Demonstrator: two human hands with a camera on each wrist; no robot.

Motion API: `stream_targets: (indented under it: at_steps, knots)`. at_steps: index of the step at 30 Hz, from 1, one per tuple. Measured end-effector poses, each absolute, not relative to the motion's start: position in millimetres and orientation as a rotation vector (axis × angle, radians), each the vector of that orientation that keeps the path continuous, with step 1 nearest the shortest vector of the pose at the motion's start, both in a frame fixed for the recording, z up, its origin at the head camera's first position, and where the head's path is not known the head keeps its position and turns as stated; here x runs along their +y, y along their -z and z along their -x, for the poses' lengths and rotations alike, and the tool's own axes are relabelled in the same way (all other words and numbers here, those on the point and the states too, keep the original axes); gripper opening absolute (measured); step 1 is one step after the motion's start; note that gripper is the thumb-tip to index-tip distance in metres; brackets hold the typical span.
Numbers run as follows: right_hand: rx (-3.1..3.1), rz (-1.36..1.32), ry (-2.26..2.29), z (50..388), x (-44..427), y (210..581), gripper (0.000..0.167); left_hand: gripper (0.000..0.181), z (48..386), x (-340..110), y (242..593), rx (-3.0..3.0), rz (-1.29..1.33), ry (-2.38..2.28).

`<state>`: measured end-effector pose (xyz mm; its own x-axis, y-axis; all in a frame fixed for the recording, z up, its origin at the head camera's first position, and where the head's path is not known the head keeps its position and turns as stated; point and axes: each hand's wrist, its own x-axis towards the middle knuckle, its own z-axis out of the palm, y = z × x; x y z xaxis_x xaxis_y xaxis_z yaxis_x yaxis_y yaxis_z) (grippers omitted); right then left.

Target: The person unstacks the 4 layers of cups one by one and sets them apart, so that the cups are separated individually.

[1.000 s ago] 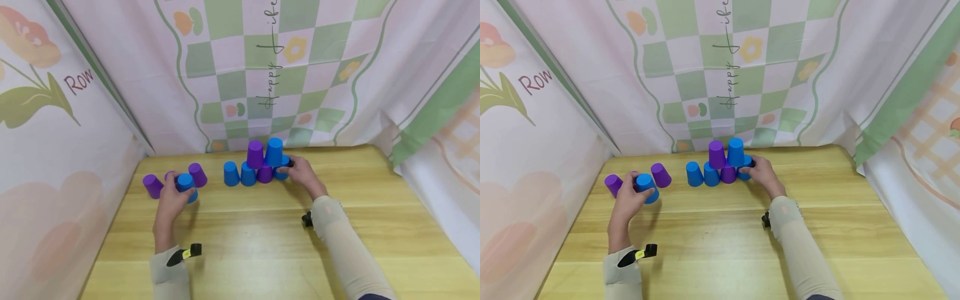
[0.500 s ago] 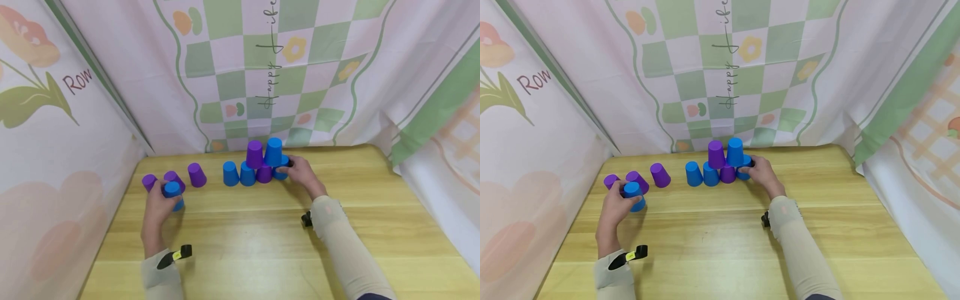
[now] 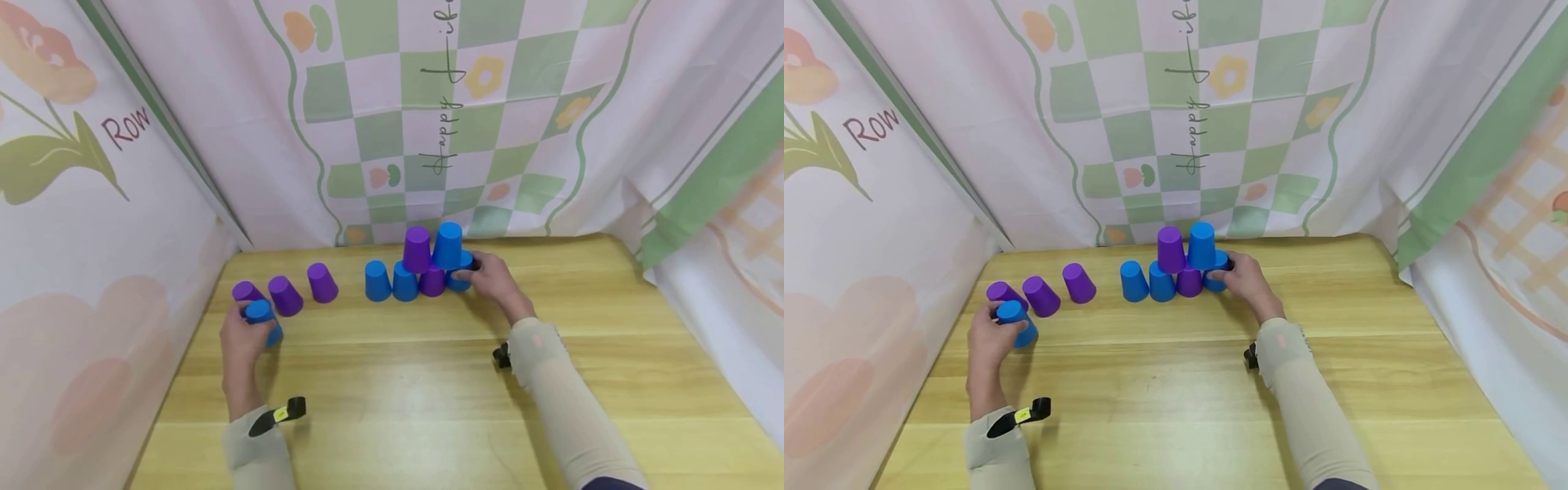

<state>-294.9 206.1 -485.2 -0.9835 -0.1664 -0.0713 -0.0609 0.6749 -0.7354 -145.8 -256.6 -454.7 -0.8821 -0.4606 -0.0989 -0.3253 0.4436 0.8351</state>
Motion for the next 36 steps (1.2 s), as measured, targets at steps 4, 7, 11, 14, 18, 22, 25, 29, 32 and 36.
stream_targets:
  at_steps: [4, 7, 11, 14, 18, 22, 25, 29, 32, 36]
  knots:
    - [2.749, 0.193, 1.198, 296, 207, 486, 0.044, 0.06, 144, -260, 459, -2.394, -0.818, 1.422]
    - [2.75, 0.19, 1.195, 296, 208, 486, 0.044, 0.058, 143, -261, 462, -2.304, -0.855, 1.421]
    - [2.752, 0.192, 1.204, 296, 208, 486, 0.045, 0.057, 144, -262, 464, -2.217, -0.88, 1.44]
    - [2.748, 0.198, 1.211, 296, 208, 486, 0.044, 0.057, 144, -263, 467, -2.158, -0.912, 1.448]
    - [2.742, 0.205, 1.215, 296, 208, 486, 0.043, 0.057, 144, -264, 471, -2.092, -0.943, 1.443]
    - [2.747, 0.211, 1.215, 296, 208, 485, 0.041, 0.059, 145, -265, 474, -2.068, -0.944, 1.465]
    - [2.752, 0.213, 1.206, 296, 207, 485, 0.041, 0.058, 145, -266, 477, -2.07, -0.948, 1.487]
    - [2.749, 0.21, 1.204, 295, 207, 485, 0.042, 0.056, 145, -266, 479, -2.083, -0.95, 1.48]
    - [2.747, 0.204, 1.209, 295, 207, 485, 0.042, 0.057, 146, -266, 481, -2.095, -0.94, 1.459]
    - [2.744, 0.2, 1.214, 295, 208, 485, 0.043, 0.058, 146, -266, 481, -2.104, -0.921, 1.439]
